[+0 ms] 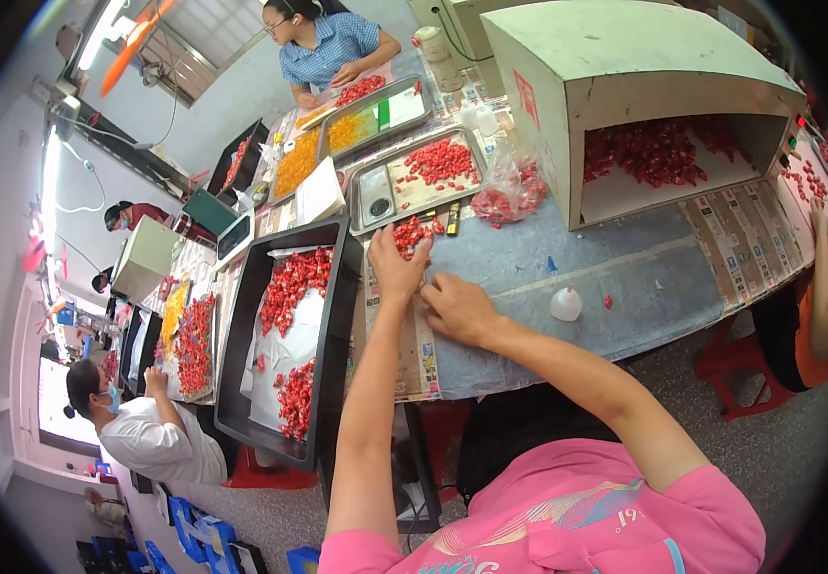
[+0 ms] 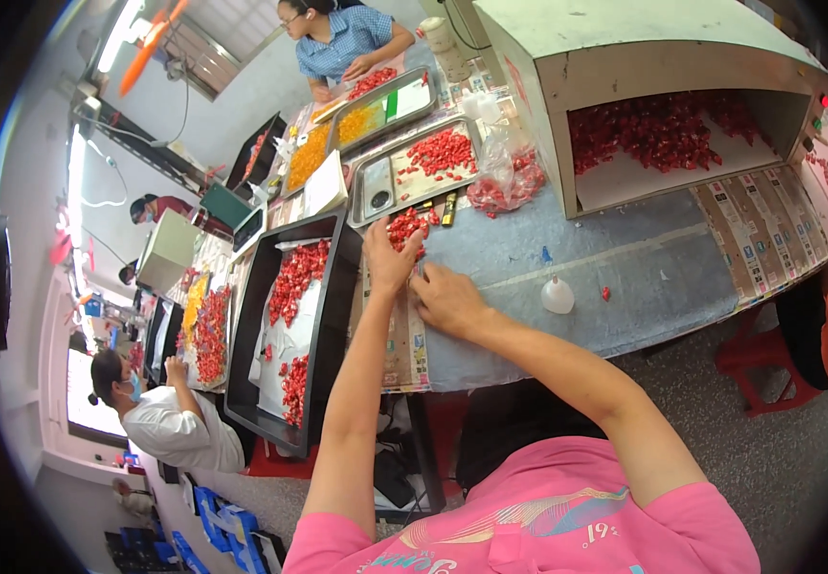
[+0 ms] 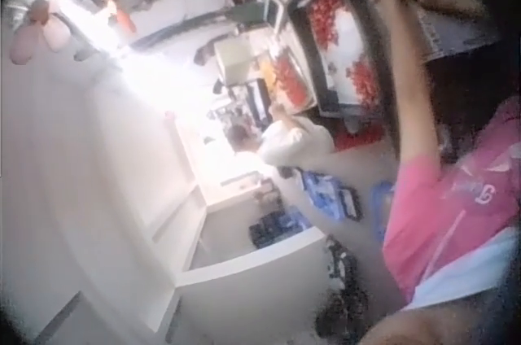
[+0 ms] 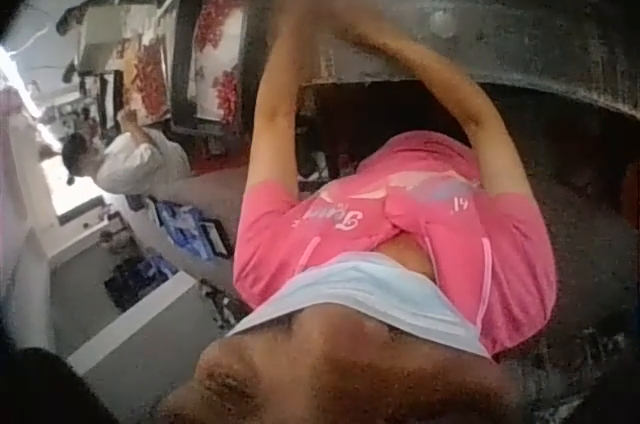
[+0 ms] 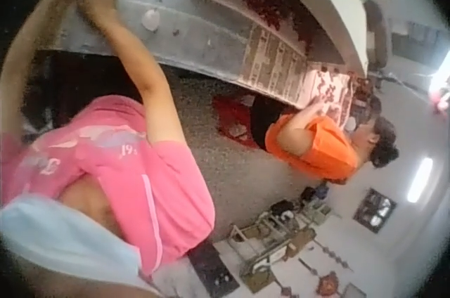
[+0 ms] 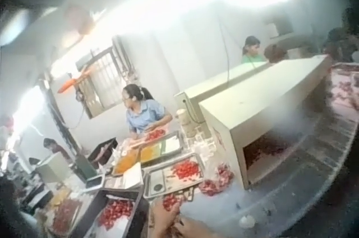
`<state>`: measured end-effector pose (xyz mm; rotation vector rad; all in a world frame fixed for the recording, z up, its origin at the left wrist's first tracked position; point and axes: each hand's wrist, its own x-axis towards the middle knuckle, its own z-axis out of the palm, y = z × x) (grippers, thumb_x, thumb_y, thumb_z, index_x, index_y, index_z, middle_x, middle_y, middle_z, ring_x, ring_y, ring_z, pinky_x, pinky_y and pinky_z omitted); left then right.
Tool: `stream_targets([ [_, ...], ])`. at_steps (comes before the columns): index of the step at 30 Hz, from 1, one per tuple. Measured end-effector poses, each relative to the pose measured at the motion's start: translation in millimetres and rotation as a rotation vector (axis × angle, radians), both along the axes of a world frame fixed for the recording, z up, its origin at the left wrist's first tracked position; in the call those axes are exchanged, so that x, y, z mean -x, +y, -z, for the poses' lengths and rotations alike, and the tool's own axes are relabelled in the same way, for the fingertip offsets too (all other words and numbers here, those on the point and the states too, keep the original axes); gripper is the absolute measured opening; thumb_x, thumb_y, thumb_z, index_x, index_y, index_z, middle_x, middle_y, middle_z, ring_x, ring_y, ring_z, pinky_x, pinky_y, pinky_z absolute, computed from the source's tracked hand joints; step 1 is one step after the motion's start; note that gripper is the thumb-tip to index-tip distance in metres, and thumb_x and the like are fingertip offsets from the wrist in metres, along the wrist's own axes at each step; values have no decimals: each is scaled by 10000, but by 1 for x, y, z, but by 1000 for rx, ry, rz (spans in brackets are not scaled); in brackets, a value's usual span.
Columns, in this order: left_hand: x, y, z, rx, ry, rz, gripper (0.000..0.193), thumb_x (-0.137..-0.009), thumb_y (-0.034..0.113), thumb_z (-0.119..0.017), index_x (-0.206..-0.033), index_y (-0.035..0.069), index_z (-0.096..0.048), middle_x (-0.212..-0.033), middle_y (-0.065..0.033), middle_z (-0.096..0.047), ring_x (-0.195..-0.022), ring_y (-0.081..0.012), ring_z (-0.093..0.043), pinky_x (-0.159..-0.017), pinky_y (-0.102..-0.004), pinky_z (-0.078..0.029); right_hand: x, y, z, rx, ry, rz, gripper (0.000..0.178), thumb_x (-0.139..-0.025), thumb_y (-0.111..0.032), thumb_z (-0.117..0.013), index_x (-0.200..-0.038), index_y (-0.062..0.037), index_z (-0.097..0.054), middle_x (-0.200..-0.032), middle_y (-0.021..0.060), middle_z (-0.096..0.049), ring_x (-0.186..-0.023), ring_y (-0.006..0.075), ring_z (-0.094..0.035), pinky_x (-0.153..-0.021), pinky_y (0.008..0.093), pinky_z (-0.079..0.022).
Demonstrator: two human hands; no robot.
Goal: The person assembles small figurines by hand, applying adhesive from a squeeze bottle and joining components together. The person transfers figurines from the table into a tray and glues additional figurine parts together.
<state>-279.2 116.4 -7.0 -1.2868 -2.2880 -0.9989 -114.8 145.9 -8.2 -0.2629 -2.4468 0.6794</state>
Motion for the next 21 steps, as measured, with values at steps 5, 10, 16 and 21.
stream_targets([
  [5, -19, 41, -7, 221, -75, -140, 778, -668, 549, -718, -1193, 13, -511, -1210, -228, -456, -1144, -404, -439, -961, -485, -365, -5, 1, 3, 1, 57, 31, 284, -686, -167, -659, -913, -52, -532, -902, 142, -497, -809, 311, -566, -659, 428, -492],
  [10, -25, 49, -5, 133, 40, -233, 454, -701, 387, -698, -953, 34, -566, -1024, -158, -501, -959, -352, -504, -815, -487, -414, -5, -1, 2, -28, 100, 45, 207, -695, -170, -653, -819, -58, -531, -840, 116, -507, -780, 297, -568, -617, 414, -500],
  [16, -14, 45, -2, 140, 105, -14, 258, -720, 241, -647, -875, 50, -570, -901, -149, -549, -873, -339, -528, -736, -470, -431, -9, -5, 2, -71, 76, 92, 174, -726, -182, -646, -803, -71, -536, -818, 90, -523, -760, 271, -582, -559, 398, -510],
  [21, -12, 40, -4, 73, 171, 15, 182, -749, 177, -619, -894, 72, -589, -824, -152, -569, -822, -356, -546, -701, -464, -448, -8, -6, 7, -92, 41, 116, 185, -727, -194, -655, -806, -76, -537, -823, 92, -531, -756, 273, -585, -570, 395, -513],
])
